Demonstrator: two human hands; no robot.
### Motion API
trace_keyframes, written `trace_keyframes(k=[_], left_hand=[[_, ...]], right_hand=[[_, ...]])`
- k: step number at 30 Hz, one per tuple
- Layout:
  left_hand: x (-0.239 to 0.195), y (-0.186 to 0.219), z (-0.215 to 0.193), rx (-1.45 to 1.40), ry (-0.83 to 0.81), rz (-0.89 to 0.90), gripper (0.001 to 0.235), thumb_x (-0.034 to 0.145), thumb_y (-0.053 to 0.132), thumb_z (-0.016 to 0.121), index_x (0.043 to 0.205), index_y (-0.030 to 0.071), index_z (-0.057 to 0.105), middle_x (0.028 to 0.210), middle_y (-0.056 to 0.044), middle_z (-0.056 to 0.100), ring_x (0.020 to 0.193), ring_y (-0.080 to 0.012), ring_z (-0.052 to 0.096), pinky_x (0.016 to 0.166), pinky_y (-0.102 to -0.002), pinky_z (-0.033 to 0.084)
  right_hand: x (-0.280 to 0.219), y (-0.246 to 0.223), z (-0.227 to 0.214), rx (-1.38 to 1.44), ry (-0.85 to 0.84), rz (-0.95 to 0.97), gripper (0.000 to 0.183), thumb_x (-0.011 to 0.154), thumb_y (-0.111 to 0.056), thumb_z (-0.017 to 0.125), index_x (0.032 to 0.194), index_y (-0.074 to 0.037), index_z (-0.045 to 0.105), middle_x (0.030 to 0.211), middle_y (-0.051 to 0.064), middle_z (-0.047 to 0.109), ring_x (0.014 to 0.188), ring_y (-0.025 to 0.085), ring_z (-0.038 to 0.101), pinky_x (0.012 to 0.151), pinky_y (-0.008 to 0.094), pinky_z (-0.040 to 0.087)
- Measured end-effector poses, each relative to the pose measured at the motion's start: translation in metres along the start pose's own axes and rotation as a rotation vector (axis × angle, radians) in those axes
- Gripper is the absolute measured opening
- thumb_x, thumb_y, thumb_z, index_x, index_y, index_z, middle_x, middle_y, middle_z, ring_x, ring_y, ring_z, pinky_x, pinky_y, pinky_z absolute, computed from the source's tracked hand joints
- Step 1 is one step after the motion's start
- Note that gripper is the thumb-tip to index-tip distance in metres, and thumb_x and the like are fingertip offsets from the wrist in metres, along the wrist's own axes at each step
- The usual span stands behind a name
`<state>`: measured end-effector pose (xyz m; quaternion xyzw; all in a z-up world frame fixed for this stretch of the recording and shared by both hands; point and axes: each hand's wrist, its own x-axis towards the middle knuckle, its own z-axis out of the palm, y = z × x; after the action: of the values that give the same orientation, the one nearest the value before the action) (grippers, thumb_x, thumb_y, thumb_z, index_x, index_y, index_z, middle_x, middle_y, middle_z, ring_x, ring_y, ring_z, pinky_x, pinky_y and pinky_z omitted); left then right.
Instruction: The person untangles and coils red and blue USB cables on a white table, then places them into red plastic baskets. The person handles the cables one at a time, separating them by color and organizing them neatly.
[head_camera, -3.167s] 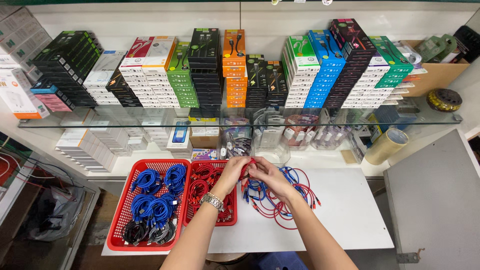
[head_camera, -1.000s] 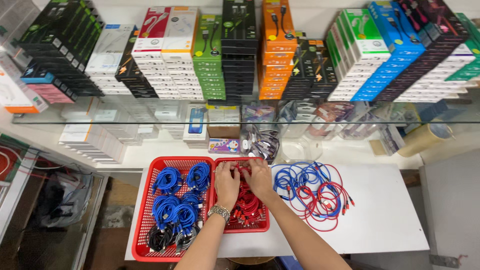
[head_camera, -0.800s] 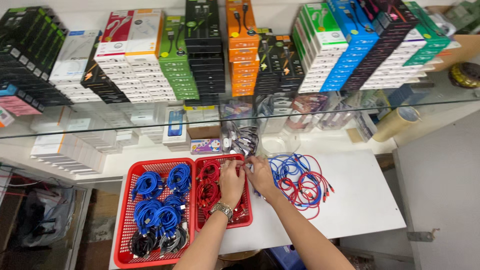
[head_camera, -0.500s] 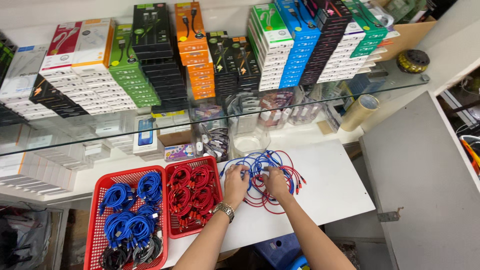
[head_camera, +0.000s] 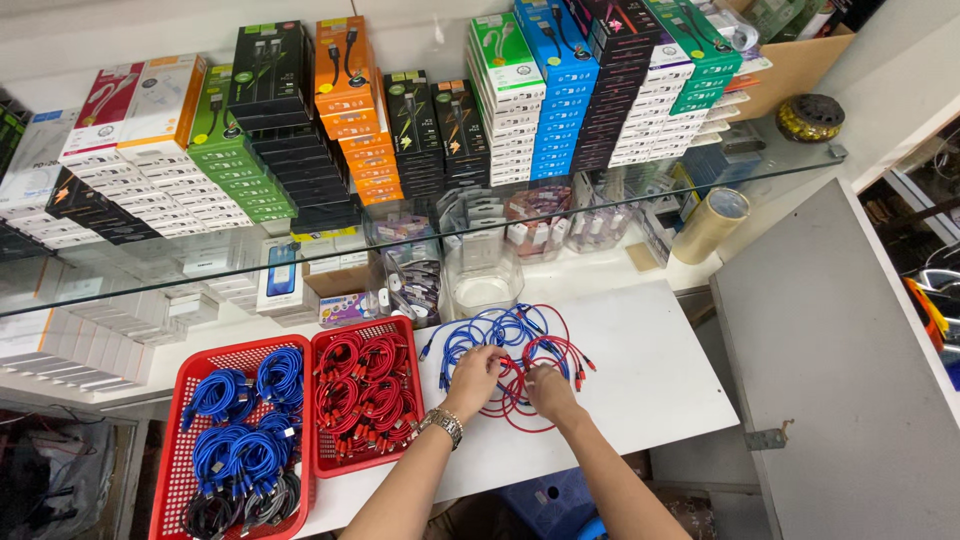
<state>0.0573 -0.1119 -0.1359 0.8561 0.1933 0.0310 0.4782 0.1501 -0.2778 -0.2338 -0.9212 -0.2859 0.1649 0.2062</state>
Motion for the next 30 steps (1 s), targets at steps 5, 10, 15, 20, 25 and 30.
trace_keyframes(k=[5, 10, 15, 20, 25, 30], left_hand=[[0.012, 0.028, -0.010, 0.080, 0.139, 0.613, 0.043, 0.084, 0.004, 0.063, 0.127, -0.002, 0.065, 0.131, -0.025, 0.063, 0.119, -0.0427, 0.056, 0.099, -0.049, 0.044], [0.024, 0.086, -0.050, 0.015, -0.069, 0.373, 0.025, 0.099, 0.019, 0.064, 0.117, 0.003, 0.068, 0.110, -0.015, 0.073, 0.102, -0.0294, 0.068, 0.091, -0.039, 0.052], [0.030, 0.105, -0.104, -0.284, -0.150, 0.298, 0.027, 0.100, 0.025, 0.058, 0.110, 0.004, 0.072, 0.093, 0.002, 0.075, 0.075, -0.0095, 0.066, 0.069, -0.028, 0.054], [0.033, 0.068, -0.152, -0.615, 0.239, 0.156, 0.026, 0.105, 0.025, 0.058, 0.111, 0.007, 0.075, 0.077, 0.004, 0.056, 0.063, -0.0044, 0.048, 0.060, -0.022, 0.048], [0.026, 0.044, -0.131, -0.625, 0.123, -0.004, 0.024, 0.101, 0.027, 0.061, 0.114, 0.012, 0.073, 0.071, 0.005, 0.057, 0.062, -0.0055, 0.053, 0.056, -0.021, 0.050], [0.013, 0.050, -0.069, -0.436, -0.355, 0.028, 0.027, 0.103, 0.031, 0.061, 0.110, 0.008, 0.073, 0.072, 0.001, 0.060, 0.055, -0.0060, 0.051, 0.050, -0.024, 0.043]], right_hand=[[0.003, -0.048, -0.110, 0.373, 0.115, -0.164, 0.015, 0.089, -0.004, 0.063, 0.104, -0.003, 0.065, 0.094, 0.015, 0.075, 0.088, 0.033, 0.074, 0.079, 0.041, 0.058], [-0.006, -0.090, -0.207, 0.574, 0.121, -0.288, 0.025, 0.090, -0.011, 0.066, 0.113, -0.003, 0.063, 0.085, 0.007, 0.074, 0.078, 0.015, 0.071, 0.073, 0.031, 0.058], [-0.007, -0.092, -0.224, 0.853, -0.052, -0.235, 0.026, 0.103, -0.020, 0.061, 0.116, -0.003, 0.076, 0.082, -0.001, 0.066, 0.075, 0.009, 0.056, 0.069, 0.026, 0.047], [-0.012, -0.065, -0.216, 0.737, -0.152, -0.250, 0.026, 0.101, -0.021, 0.061, 0.111, -0.002, 0.076, 0.092, -0.003, 0.073, 0.081, 0.005, 0.059, 0.079, 0.020, 0.051], [0.001, -0.089, -0.215, 0.816, -0.097, 0.025, 0.028, 0.103, -0.019, 0.056, 0.112, 0.001, 0.073, 0.091, 0.009, 0.076, 0.081, 0.016, 0.071, 0.076, 0.030, 0.058], [0.023, -0.138, -0.212, 1.039, 0.017, -0.105, 0.030, 0.104, -0.017, 0.054, 0.121, 0.003, 0.067, 0.102, 0.015, 0.076, 0.089, 0.021, 0.074, 0.082, 0.034, 0.061]])
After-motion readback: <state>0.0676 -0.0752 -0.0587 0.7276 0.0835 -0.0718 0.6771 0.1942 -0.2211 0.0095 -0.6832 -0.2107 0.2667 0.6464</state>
